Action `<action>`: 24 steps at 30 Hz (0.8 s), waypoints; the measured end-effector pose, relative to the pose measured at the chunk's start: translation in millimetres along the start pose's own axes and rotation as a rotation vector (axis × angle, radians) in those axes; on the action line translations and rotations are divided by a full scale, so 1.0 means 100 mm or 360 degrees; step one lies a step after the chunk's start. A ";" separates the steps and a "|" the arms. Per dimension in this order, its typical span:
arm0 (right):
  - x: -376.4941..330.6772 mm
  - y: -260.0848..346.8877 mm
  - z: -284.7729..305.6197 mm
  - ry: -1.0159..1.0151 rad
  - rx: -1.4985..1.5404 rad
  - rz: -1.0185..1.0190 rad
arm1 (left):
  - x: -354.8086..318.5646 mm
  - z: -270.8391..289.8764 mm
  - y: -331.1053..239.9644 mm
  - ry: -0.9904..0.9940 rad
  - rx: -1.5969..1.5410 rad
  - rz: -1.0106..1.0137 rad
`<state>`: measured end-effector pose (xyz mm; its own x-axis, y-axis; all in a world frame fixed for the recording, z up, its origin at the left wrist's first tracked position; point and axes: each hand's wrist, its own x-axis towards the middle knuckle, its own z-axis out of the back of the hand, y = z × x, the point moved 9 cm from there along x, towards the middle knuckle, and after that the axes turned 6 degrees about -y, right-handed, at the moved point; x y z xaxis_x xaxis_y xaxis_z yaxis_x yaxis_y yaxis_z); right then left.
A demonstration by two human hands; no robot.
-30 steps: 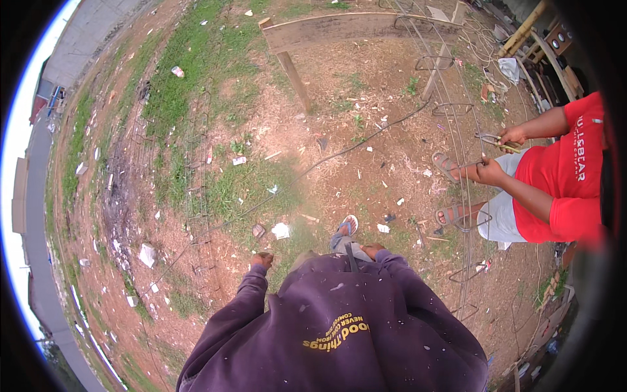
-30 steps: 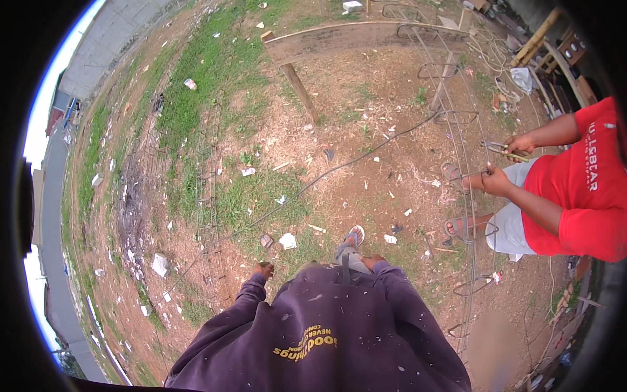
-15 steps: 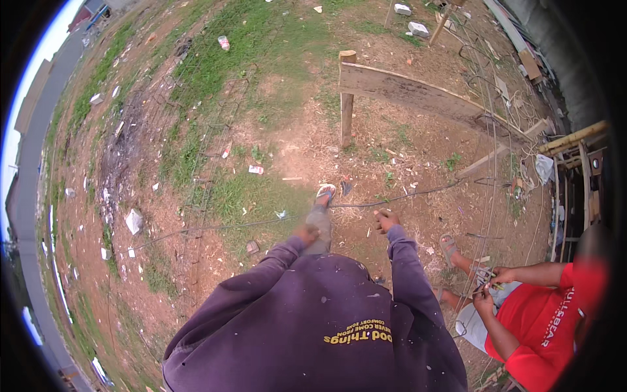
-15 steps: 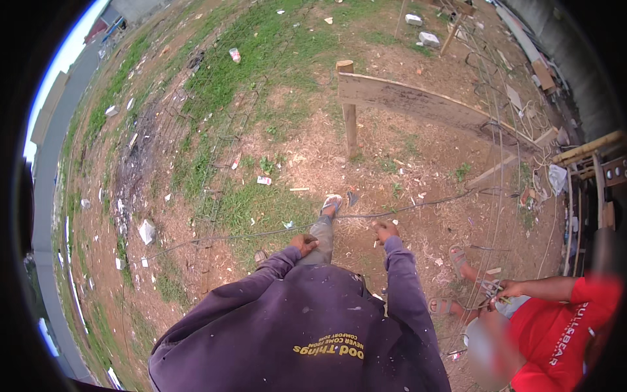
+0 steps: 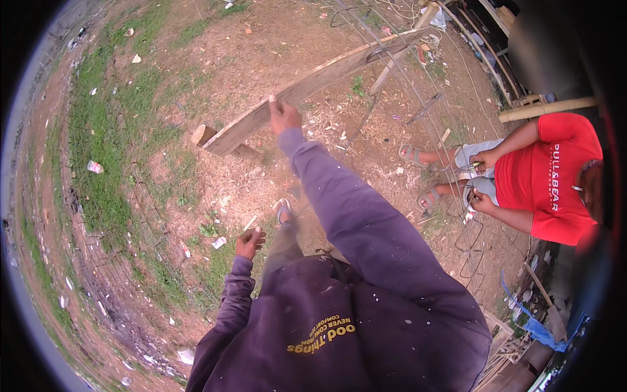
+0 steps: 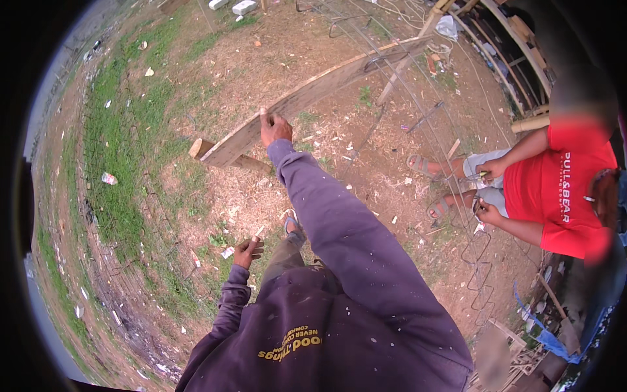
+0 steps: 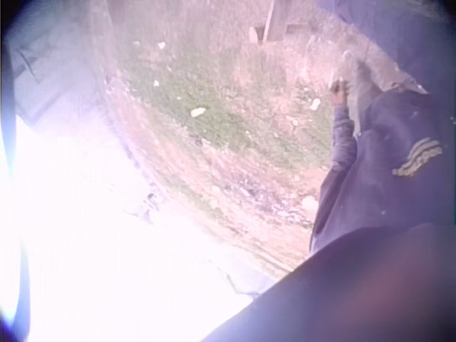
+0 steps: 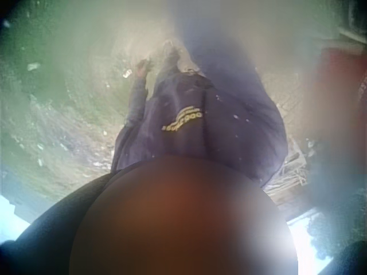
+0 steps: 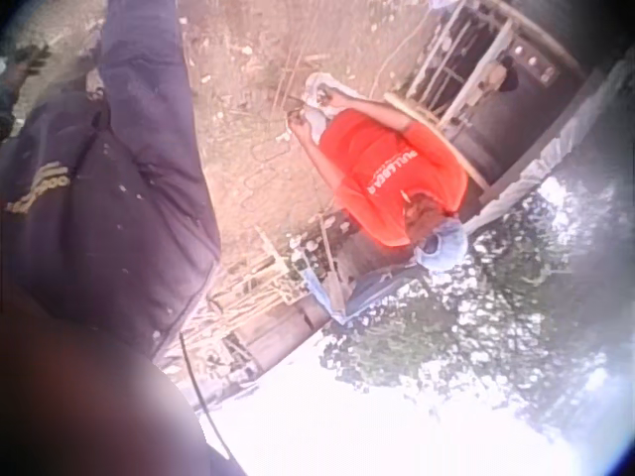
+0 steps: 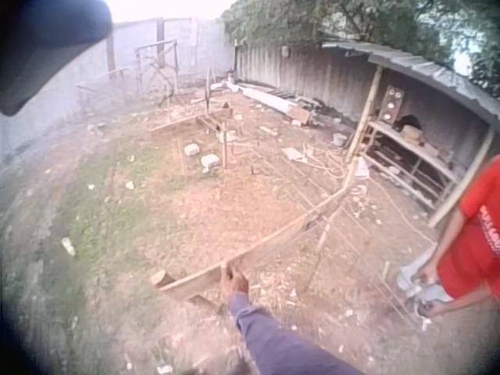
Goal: The person assembles a rebar cage by hand, positioning and tying steel bars together with wire. A coworker assists by holding the structure and using pliers to twist the wire ties.
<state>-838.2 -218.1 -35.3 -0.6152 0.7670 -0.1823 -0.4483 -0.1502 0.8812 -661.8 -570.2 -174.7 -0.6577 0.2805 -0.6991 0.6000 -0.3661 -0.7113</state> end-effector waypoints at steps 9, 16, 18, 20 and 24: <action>-2.02 -0.78 1.06 0.0357 0.0832 -0.0195 | 0.03 -1.97 -1.50 0.1334 -0.0692 0.0189; -3.11 -1.72 1.80 0.0370 0.0597 -0.0238 | -0.24 -2.57 -0.80 0.0873 -0.0291 0.0344; -3.52 -2.01 1.98 0.0339 0.0670 -0.0307 | -0.43 -2.87 -0.66 0.1003 -0.0262 0.0212; -3.91 -2.34 2.22 0.0111 0.0773 -0.0404 | -0.59 -3.04 -0.56 0.0924 -0.0275 0.0057; -4.90 -3.07 2.68 -0.0120 0.0925 -0.0726 | -1.29 -3.48 -0.34 0.1023 -0.0307 -0.0062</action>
<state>-225.7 -380.4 -99.7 -0.3945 0.7179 -0.5736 -0.2205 0.5320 0.8175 -439.6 -285.3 -85.6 -0.3145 0.7845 -0.5344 0.6912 -0.1966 -0.6954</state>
